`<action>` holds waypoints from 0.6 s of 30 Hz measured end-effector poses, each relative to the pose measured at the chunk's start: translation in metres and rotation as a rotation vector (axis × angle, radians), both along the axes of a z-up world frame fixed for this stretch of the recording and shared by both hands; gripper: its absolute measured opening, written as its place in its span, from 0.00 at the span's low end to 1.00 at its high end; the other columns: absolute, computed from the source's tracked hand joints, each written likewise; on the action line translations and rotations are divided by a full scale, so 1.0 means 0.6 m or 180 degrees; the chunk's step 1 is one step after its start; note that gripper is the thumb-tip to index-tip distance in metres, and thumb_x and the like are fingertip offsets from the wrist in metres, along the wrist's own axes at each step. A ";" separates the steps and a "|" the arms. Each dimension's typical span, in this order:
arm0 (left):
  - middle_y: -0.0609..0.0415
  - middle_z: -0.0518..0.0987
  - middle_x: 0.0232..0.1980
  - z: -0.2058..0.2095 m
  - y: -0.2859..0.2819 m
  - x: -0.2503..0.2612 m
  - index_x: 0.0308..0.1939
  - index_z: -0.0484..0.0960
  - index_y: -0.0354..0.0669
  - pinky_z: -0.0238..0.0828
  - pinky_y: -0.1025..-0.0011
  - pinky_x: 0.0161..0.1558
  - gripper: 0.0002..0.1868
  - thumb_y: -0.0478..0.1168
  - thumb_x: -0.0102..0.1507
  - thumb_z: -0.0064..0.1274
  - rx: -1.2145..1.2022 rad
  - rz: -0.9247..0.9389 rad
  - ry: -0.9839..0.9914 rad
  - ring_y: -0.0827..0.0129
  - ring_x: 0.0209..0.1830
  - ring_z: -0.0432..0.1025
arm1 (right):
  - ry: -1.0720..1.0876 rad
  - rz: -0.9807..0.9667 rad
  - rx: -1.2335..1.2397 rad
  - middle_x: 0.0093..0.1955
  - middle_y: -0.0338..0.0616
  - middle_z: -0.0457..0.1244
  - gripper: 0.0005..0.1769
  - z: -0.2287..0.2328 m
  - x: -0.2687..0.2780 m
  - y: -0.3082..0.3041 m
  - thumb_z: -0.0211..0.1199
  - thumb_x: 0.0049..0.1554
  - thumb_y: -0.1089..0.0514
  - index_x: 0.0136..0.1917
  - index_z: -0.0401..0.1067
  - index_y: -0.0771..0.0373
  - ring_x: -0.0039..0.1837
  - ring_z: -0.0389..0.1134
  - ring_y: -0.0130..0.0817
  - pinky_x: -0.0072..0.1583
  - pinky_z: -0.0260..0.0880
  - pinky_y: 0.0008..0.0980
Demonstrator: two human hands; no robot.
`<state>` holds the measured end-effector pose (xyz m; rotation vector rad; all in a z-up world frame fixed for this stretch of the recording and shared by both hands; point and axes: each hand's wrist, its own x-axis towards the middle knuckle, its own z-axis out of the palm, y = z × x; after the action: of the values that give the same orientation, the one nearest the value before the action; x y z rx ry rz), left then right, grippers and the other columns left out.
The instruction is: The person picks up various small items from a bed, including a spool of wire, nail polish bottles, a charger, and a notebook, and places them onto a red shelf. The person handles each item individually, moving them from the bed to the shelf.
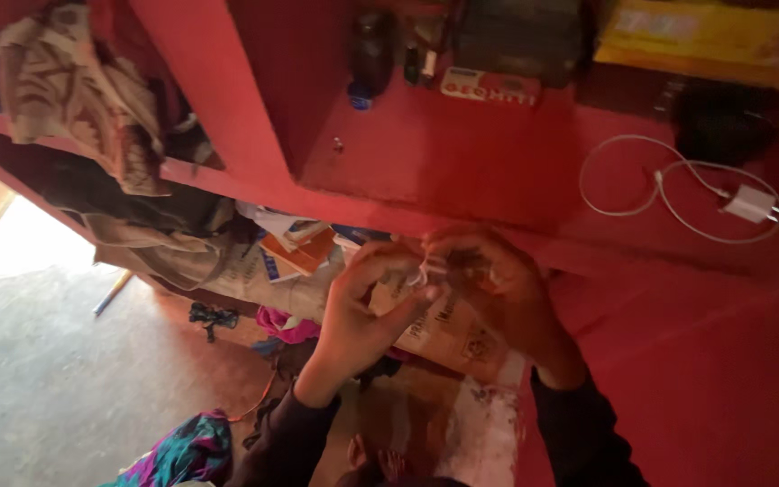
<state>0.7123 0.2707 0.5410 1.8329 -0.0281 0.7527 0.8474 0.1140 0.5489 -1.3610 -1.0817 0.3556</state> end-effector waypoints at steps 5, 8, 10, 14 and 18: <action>0.53 0.80 0.51 0.013 0.004 0.053 0.47 0.83 0.37 0.73 0.72 0.53 0.14 0.35 0.60 0.67 -0.0045 0.0055 -0.0032 0.68 0.51 0.77 | -0.0290 -0.0046 0.0227 0.67 0.44 0.63 0.10 0.019 0.026 0.001 0.58 0.67 0.65 0.62 0.71 0.64 0.70 0.68 0.36 0.69 0.74 0.39; 0.51 0.80 0.52 0.011 0.023 0.072 0.47 0.84 0.36 0.72 0.71 0.54 0.15 0.33 0.57 0.67 0.0293 0.0412 -0.0187 0.65 0.53 0.77 | -0.0283 -0.0074 0.0227 0.68 0.45 0.62 0.09 0.022 0.039 0.024 0.54 0.69 0.66 0.62 0.70 0.64 0.72 0.68 0.36 0.70 0.70 0.39; 0.50 0.81 0.52 0.006 0.044 0.083 0.48 0.86 0.36 0.73 0.70 0.55 0.15 0.32 0.57 0.66 0.0424 0.0586 -0.0268 0.63 0.54 0.77 | 0.0015 -0.0031 0.0296 0.68 0.46 0.64 0.09 0.018 0.043 0.046 0.52 0.70 0.65 0.62 0.68 0.65 0.72 0.68 0.35 0.71 0.71 0.37; 0.50 0.84 0.55 -0.009 0.089 0.097 0.52 0.87 0.39 0.74 0.70 0.58 0.14 0.31 0.61 0.62 0.0190 0.0539 -0.0343 0.63 0.57 0.79 | 0.0153 -0.0040 0.0306 0.68 0.46 0.63 0.13 0.009 0.056 0.089 0.55 0.67 0.64 0.65 0.65 0.65 0.69 0.66 0.32 0.68 0.70 0.36; 0.48 0.85 0.54 -0.009 0.123 0.108 0.50 0.86 0.37 0.74 0.71 0.57 0.14 0.32 0.60 0.64 0.0200 0.0730 -0.0240 0.67 0.56 0.80 | 0.0214 0.0142 0.0342 0.69 0.46 0.63 0.12 0.002 0.064 0.128 0.55 0.68 0.61 0.64 0.65 0.65 0.71 0.66 0.32 0.70 0.68 0.36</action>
<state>0.7772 0.3445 0.5358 1.8866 0.1126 0.9908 0.8856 0.1906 0.5502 -1.2232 -1.0617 0.3684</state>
